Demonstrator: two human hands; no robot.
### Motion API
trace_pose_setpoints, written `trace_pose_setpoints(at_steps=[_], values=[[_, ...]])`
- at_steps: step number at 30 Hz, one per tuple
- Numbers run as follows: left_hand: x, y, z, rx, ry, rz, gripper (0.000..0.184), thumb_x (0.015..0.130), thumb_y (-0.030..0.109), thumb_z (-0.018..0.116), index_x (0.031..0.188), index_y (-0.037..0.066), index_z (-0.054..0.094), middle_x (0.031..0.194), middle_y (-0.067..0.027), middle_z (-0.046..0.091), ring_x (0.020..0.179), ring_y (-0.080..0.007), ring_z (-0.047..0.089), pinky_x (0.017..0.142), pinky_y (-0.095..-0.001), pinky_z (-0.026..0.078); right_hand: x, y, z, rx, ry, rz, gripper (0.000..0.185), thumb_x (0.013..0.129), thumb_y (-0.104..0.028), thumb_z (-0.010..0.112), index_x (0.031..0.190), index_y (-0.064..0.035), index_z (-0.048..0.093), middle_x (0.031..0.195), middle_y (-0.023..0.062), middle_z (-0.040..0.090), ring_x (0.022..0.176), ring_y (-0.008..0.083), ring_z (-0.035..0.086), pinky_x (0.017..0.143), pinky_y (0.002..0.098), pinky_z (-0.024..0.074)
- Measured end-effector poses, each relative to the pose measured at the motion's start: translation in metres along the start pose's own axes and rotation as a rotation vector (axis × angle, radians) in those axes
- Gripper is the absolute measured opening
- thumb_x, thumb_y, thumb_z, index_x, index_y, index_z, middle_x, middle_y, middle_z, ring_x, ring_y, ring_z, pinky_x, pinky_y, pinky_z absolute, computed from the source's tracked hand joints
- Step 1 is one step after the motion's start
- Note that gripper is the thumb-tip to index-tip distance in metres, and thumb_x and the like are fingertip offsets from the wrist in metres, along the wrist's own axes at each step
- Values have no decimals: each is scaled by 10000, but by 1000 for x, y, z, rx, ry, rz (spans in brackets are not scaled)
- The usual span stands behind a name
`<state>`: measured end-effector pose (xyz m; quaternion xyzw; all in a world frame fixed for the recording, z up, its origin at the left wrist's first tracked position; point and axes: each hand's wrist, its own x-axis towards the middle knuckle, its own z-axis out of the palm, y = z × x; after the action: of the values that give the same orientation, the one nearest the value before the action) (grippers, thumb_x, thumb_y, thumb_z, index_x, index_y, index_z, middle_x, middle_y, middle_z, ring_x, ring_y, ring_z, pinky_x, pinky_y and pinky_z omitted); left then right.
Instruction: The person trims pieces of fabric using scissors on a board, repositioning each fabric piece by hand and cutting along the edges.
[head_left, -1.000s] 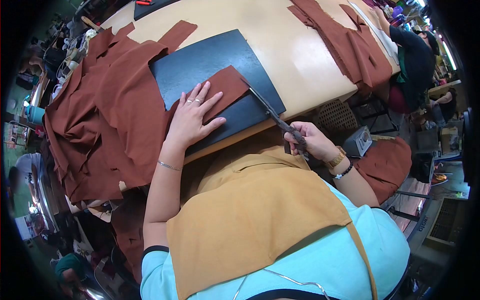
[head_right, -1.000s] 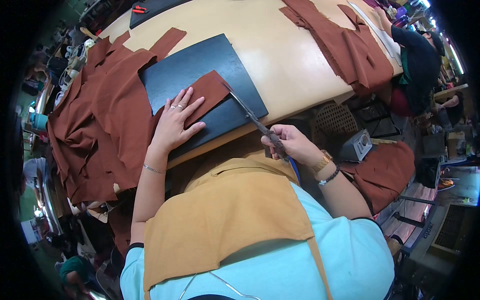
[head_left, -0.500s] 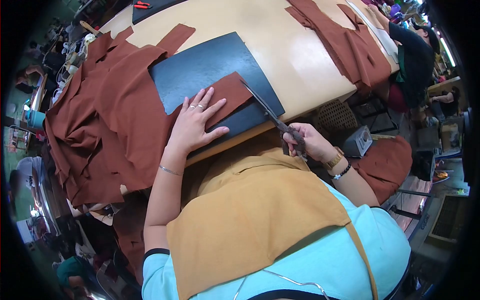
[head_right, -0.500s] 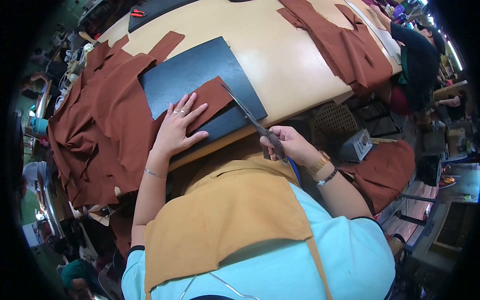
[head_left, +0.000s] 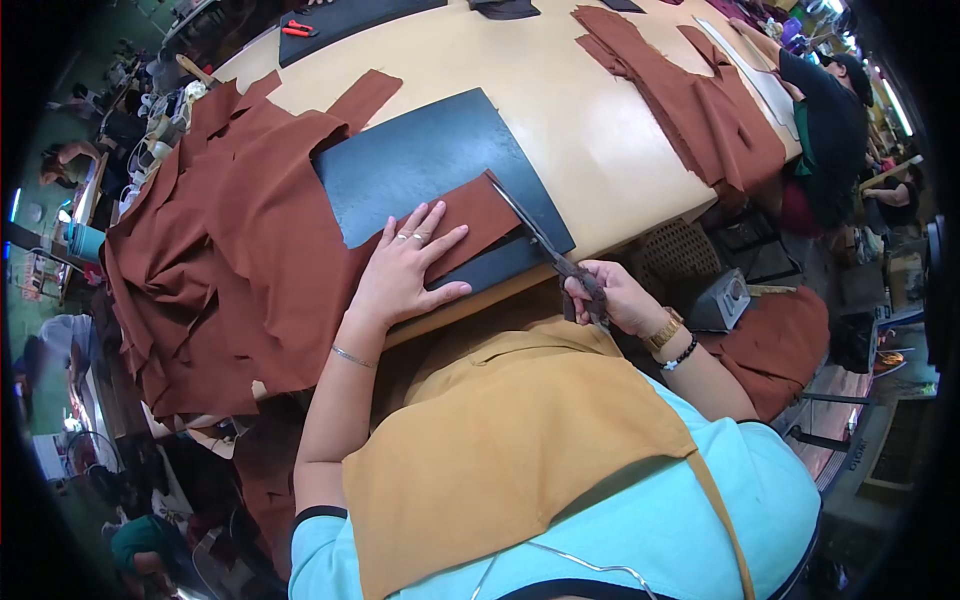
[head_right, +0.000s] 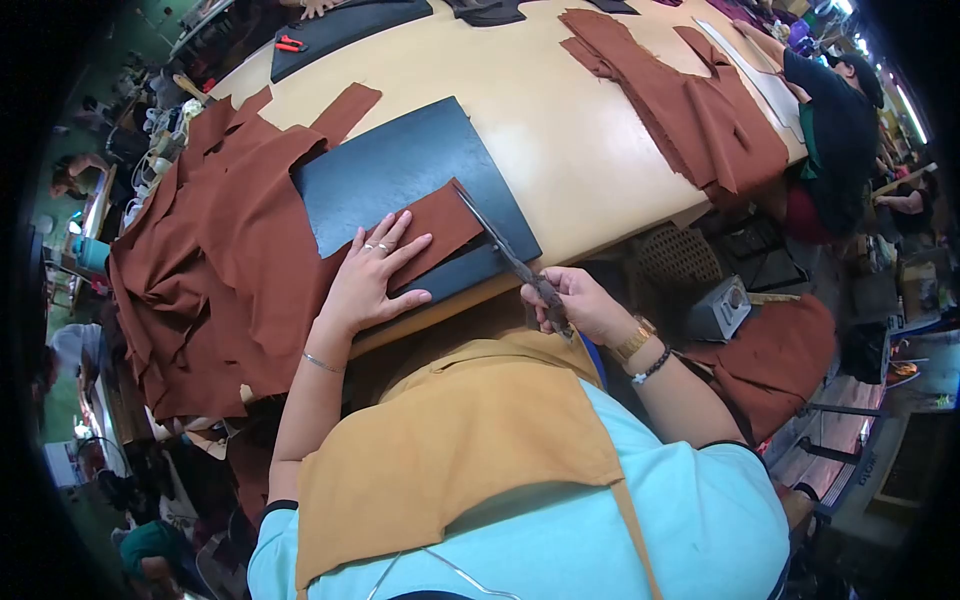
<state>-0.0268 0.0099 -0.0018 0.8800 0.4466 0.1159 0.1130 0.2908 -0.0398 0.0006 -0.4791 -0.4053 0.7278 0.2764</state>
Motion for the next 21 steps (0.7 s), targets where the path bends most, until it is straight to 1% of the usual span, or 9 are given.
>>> trace_pose_setpoints(at_steps=[12, 15, 18, 19, 21], values=[[1, 4, -3, -24, -44, 22, 776, 746, 684, 592, 1384, 257, 480, 1536, -96, 282, 1417, -326, 242, 1136, -564, 164, 16, -2, 1, 58, 3, -7, 292, 873, -339, 687, 841, -69, 580, 644, 7, 580, 528, 83, 551, 495, 219, 443], [0, 3, -3, -32, -49, 22, 771, 752, 678, 592, 1387, 256, 476, 1537, -95, 279, 1419, -326, 238, 1133, -565, 165, 14, 1, -3, 23, 2, -43, 269, 880, -310, 684, 832, -64, 586, 648, 7, 586, 532, 81, 558, 492, 211, 442], [1, 1, -2, -37, -47, 14, 771, 757, 674, 593, 1392, 255, 468, 1538, -96, 275, 1420, -328, 234, 1132, -568, 163, 14, 2, -13, 44, 95, -131, 236, 892, -274, 672, 839, -55, 604, 650, 5, 589, 534, 81, 563, 488, 207, 443], [1, 1, -1, -39, -45, 8, 772, 758, 672, 593, 1394, 254, 464, 1539, -97, 274, 1420, -329, 234, 1131, -570, 162, 19, 1, -23, -19, 139, -142, 198, 918, -233, 635, 867, -42, 628, 668, 10, 613, 545, 78, 570, 487, 208, 439], [2, 1, 2, -32, -31, 8, 778, 756, 676, 593, 1396, 252, 462, 1537, -99, 277, 1419, -329, 234, 1131, -572, 160, 30, -12, -43, -269, 245, -259, 179, 873, -203, 669, 877, -27, 639, 656, 42, 622, 568, 89, 586, 508, 235, 457]])
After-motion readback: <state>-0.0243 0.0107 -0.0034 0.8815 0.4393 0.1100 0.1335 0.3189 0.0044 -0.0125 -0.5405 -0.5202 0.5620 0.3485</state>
